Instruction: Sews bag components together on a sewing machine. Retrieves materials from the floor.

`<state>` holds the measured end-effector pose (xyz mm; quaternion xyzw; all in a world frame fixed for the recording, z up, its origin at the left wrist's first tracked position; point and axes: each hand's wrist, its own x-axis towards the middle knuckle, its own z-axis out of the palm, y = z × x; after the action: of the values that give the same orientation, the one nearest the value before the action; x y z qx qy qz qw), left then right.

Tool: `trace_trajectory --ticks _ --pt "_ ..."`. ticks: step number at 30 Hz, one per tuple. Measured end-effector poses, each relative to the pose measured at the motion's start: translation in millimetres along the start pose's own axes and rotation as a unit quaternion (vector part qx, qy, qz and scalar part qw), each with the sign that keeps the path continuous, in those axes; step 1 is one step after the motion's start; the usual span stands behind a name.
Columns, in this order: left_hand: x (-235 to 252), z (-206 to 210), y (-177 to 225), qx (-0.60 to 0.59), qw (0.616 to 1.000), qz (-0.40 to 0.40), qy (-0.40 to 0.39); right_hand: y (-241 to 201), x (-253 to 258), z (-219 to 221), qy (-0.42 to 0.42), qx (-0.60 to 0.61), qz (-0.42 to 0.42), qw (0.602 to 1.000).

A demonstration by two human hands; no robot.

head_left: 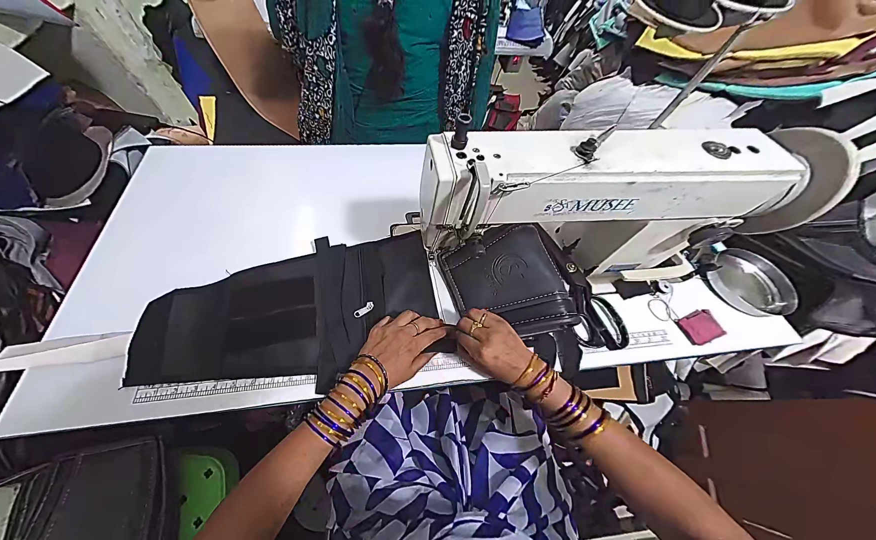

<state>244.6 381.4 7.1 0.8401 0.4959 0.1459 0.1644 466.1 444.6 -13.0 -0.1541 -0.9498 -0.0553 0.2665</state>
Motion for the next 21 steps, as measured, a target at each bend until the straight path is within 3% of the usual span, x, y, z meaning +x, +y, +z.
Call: trace_trajectory --ticks 4,7,14,17,19,21 --pt "5 0 -4 -0.009 0.999 -0.017 0.026 -9 0 3 -0.003 -0.006 0.070 0.997" --pt "14 -5 -10 0.000 1.000 -0.030 0.001 -5 -2 0 -0.038 -0.011 0.112 0.993" --pt "32 -7 -34 0.013 1.000 -0.017 0.012 15 11 10 -0.046 -0.002 0.136 0.990" --pt "37 -9 -49 0.010 1.000 0.001 0.028 16 14 6 -0.050 0.054 0.134 0.988" --pt "41 -8 -56 0.007 0.998 0.021 0.052 20 1 -10 -0.006 0.116 0.143 0.983" --pt "46 -7 -61 0.012 0.995 0.044 0.094 31 -25 -41 0.099 0.111 0.247 0.958"
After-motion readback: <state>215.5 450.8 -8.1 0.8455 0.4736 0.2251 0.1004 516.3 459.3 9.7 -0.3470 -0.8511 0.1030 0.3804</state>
